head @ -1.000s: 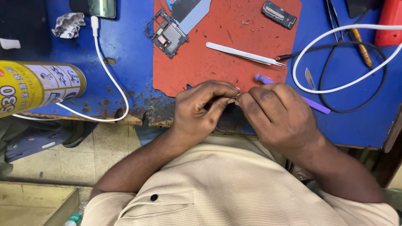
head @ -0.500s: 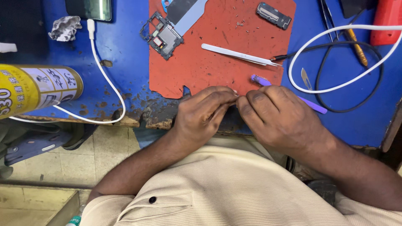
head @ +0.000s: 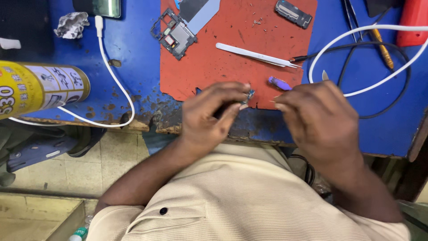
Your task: The person cleans a small electronic component using a spray can and a toothbrush, then uses tweezers to handle and place the component onto a larger circuit board. The workspace contains various disassembled phone parts and tools.
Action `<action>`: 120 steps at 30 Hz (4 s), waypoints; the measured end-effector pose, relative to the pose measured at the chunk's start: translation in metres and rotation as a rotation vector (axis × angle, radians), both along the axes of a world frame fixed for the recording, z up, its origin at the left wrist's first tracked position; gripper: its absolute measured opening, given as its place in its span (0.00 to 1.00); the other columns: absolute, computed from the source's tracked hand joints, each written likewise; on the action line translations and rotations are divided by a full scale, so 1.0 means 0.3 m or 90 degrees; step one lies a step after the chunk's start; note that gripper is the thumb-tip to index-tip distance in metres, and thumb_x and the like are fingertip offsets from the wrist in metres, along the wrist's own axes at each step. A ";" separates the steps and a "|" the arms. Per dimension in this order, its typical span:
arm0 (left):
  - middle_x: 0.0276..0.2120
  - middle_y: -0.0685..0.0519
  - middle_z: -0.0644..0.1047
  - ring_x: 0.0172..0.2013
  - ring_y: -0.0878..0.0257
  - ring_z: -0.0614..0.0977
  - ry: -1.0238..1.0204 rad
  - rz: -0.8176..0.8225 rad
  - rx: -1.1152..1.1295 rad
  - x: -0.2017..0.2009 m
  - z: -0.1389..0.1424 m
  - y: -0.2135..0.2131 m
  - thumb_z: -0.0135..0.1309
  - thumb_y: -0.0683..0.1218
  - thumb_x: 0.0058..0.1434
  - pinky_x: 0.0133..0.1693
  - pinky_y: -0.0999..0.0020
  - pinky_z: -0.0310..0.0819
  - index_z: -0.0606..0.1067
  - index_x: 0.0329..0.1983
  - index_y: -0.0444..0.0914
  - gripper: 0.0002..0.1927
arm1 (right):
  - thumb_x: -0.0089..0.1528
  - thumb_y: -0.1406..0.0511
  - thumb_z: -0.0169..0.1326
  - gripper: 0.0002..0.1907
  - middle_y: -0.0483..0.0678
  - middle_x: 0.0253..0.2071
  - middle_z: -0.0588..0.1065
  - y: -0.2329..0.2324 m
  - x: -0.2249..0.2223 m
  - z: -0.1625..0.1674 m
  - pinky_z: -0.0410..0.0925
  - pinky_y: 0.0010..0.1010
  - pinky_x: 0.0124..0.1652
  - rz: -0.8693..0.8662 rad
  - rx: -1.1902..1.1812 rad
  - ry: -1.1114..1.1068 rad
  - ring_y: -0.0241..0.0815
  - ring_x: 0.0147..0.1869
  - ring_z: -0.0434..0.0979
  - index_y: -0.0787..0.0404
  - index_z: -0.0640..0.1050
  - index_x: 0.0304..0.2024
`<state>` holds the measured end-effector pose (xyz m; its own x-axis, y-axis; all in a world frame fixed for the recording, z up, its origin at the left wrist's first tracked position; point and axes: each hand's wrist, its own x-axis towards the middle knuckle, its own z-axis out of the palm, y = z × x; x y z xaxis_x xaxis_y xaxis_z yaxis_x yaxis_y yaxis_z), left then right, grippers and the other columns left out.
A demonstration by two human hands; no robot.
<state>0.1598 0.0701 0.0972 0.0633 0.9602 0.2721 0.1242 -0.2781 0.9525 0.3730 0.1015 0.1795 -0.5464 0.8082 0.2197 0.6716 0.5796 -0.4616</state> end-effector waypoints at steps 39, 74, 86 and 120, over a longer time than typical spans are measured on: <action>0.38 0.47 0.80 0.38 0.64 0.86 -0.387 0.062 -0.334 -0.015 0.013 0.003 0.54 0.30 0.69 0.39 0.73 0.83 0.66 0.51 0.33 0.13 | 0.71 0.72 0.65 0.05 0.51 0.41 0.79 -0.033 -0.062 -0.164 0.72 0.22 0.39 -0.114 -0.090 0.247 0.37 0.41 0.81 0.67 0.80 0.45; 0.37 0.51 0.78 0.36 0.70 0.83 -0.268 0.029 -0.330 -0.001 0.009 -0.012 0.57 0.31 0.67 0.37 0.78 0.79 0.70 0.51 0.31 0.13 | 0.67 0.71 0.65 0.06 0.50 0.39 0.78 -0.022 -0.089 -0.169 0.74 0.29 0.42 -0.071 -0.085 0.193 0.40 0.40 0.80 0.64 0.81 0.45; 0.36 0.51 0.82 0.33 0.66 0.83 0.161 0.104 -0.061 -0.034 0.052 0.036 0.60 0.34 0.68 0.38 0.72 0.78 0.75 0.49 0.34 0.09 | 0.61 0.69 0.69 0.12 0.47 0.41 0.76 -0.019 -0.057 -0.158 0.67 0.40 0.46 -0.039 0.045 -0.020 0.46 0.46 0.76 0.60 0.83 0.47; 0.56 0.44 0.66 0.53 0.50 0.69 0.445 -0.026 -0.007 -0.117 0.027 0.053 0.66 0.41 0.62 0.56 0.56 0.69 0.72 0.63 0.33 0.27 | 0.58 0.67 0.67 0.11 0.52 0.39 0.76 0.099 0.181 -0.078 0.70 0.41 0.44 -0.212 -0.145 -0.241 0.51 0.43 0.77 0.62 0.81 0.41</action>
